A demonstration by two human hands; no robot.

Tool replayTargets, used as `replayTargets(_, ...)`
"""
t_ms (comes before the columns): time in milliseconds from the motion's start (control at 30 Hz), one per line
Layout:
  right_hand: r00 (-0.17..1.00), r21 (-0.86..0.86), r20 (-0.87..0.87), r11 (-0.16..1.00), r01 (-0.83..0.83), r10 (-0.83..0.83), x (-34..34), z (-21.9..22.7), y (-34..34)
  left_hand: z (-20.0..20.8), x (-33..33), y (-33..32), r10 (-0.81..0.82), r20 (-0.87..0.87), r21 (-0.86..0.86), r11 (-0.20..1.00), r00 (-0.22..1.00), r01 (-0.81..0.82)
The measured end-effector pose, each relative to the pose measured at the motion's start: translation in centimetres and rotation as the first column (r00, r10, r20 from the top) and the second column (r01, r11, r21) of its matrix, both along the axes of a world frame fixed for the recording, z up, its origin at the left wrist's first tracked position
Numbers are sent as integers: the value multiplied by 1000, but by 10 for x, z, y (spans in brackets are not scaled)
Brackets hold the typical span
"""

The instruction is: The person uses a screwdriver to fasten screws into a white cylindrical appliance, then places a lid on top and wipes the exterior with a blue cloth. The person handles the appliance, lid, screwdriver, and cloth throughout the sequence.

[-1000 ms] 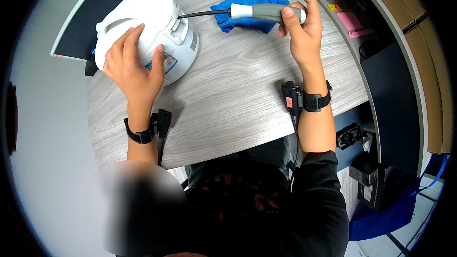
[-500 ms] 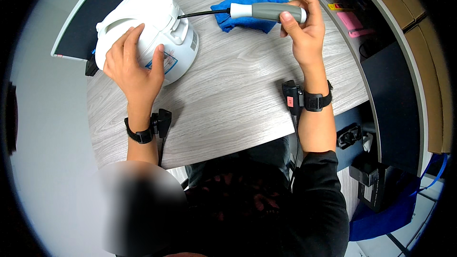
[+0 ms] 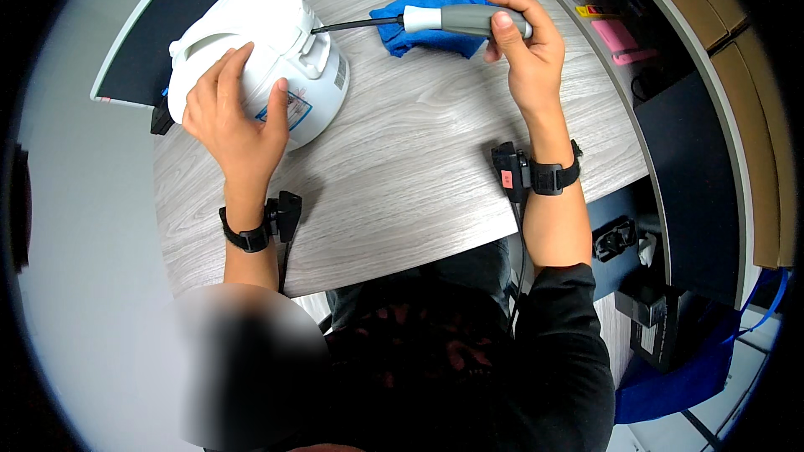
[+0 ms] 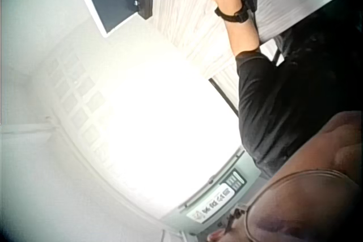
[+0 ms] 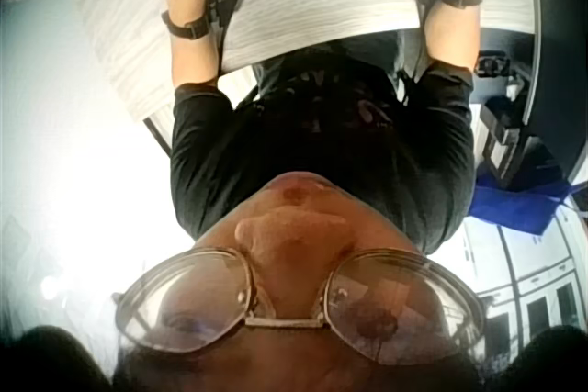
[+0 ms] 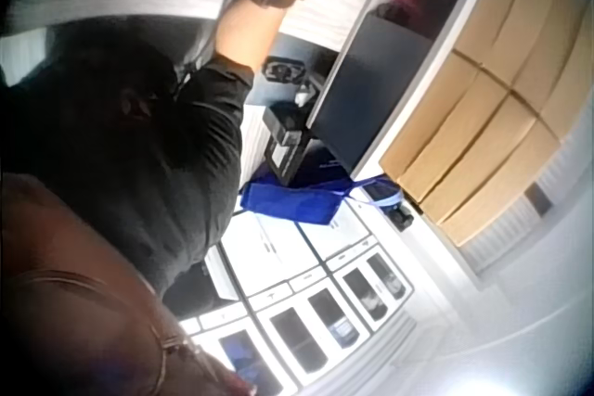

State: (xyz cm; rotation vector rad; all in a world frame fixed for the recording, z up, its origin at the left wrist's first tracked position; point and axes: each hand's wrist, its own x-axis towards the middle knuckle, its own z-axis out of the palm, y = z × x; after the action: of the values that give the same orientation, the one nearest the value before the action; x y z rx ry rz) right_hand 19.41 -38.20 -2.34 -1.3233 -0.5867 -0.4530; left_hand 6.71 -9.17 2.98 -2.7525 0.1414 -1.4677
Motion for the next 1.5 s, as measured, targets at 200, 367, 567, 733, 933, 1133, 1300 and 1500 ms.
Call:
replayTargets(200, 999, -48, -37, 998, -42, 40, 0, -1, -10, -1, 0, 0, -13, 18, 5, 1000, 1000, 13)
replayTargets(367, 987, -75, -149, 994, -77, 65, -8, 8, -15, -1, 0, 0, -3, 11, 0, 1000, 1000, 3)
replayTargets(567, 996, -64, -93, 998, -11, 5, -11, 11, -8, 1, -1, 0, -1, 8, 2, 1000, 1000, 1)
replayTargets(733, 992, -23, -115, 998, -56, 53, -6, 1, -7, 0, -1, 2, 9, 3, 7, 1000, 1000, -9)
replayTargets(933, 995, -9, -95, 1000, -25, 24, -7, 4, -7, 2, -3, 1, 5, 18, -5, 1000, 1000, -5)
replayTargets(1133, 987, 101, -157, 994, 48, -32, 5, 1, -20, 3, -3, 6, -45, 7, -33, 998, 999, 45)
replayTargets(1300, 943, 167, -333, 985, 37, 21, 5, 0, -12, 7, -1, 19, -141, 18, -94, 985, 990, 142)
replayTargets(1500, 784, -14, -595, 973, -230, 177, -1, 3, 2, 11, 6, 43, -308, 62, -238, 919, 949, 314)
